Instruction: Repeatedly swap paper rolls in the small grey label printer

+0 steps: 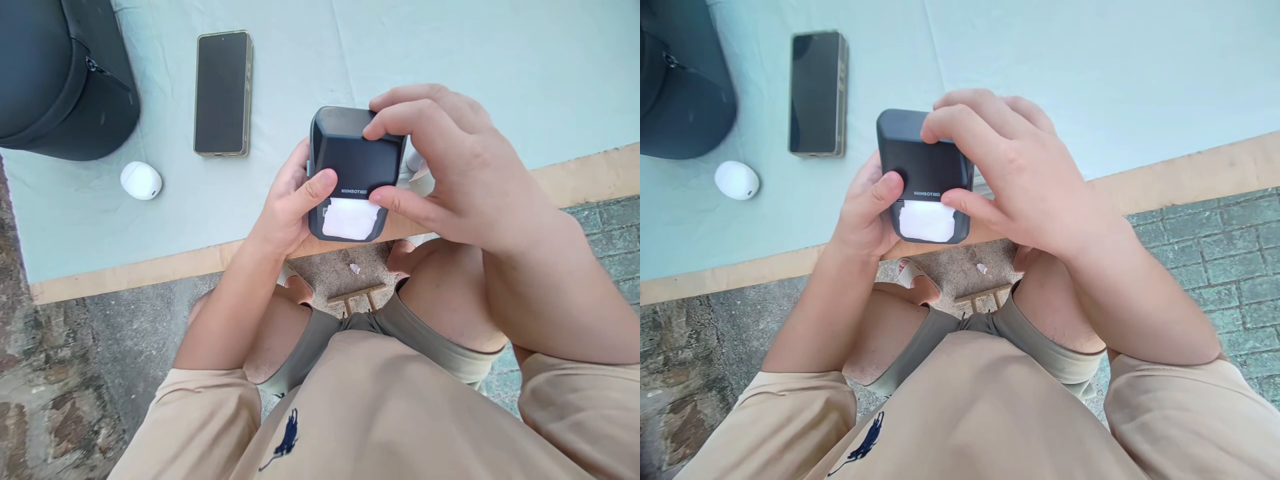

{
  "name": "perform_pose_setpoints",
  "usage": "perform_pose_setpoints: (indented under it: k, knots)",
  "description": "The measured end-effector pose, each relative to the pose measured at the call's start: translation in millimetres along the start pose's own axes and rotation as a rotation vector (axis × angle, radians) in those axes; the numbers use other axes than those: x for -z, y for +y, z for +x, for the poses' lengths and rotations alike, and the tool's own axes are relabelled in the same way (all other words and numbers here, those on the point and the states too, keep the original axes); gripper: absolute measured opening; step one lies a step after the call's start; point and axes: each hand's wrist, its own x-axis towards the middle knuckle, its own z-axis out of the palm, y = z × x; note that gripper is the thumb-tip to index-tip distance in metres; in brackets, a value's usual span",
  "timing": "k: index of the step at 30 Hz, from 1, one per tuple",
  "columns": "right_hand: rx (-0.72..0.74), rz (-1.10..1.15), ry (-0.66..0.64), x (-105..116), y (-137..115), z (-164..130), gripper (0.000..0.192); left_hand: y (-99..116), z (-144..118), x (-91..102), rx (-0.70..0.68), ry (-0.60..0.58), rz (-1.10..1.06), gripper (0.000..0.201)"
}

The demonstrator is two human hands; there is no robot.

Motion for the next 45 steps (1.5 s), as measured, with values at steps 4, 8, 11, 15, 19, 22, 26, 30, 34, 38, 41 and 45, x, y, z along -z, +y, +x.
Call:
perform_pose_setpoints:
  k: [4,8,11,15,19,22,26,30,34,38,41,45]
  knots:
    - [0.013,0.033,0.003,-1.3,1.9,1.5,0.035,-3.9,0.8,1.0,-0.004,0.011,-0.04,0.038]
    - [0.054,-0.018,0.11,-3.5,8.1,-0.8,0.022,-6.1,1.1,0.5,0.031,-0.004,-0.051,0.039]
    - [0.078,-0.064,0.156,-4.9,11.2,-3.0,0.02,-6.9,2.6,0.2,0.069,-0.038,-0.092,0.042]
    - [0.101,-0.09,0.151,-7.6,13.3,-4.2,0.026,-8.6,4.5,-0.5,0.079,0.138,-0.085,0.043]
    - [0.074,-0.133,0.181,-11.3,14.8,-5.7,0.045,-7.7,4.7,-3.2,0.082,0.195,-0.105,0.041]
    - [0.056,-0.125,0.163,-12.6,14.7,-6.9,0.054,-6.2,5.0,-5.0,0.056,0.214,-0.092,0.045]
    - [0.056,-0.081,0.135,-12.6,13.0,-6.6,0.057,-4.5,5.2,-5.7,0.034,0.188,-0.041,0.041]
    - [0.043,-0.039,0.123,-13.4,10.6,-5.0,0.054,-4.6,4.8,-5.1,0.034,0.187,0.018,0.047]
    - [0.051,-0.058,0.126,-14.1,8.6,-5.2,0.054,-7.3,4.8,-3.5,-0.008,0.21,0.03,0.05]
    - [0.042,-0.085,0.08,-13.0,8.0,-6.4,0.062,-7.4,4.2,-3.1,0.004,0.248,0.015,0.045]
    - [0.057,-0.104,0.08,-10.9,10.9,-5.4,0.069,-4.7,4.0,-3.7,0.037,0.225,-0.047,0.038]
    - [0.169,-0.075,0.205,-5.9,13.9,-2.7,0.062,-2.1,4.1,-4.7,0.034,0.129,-0.159,0.039]
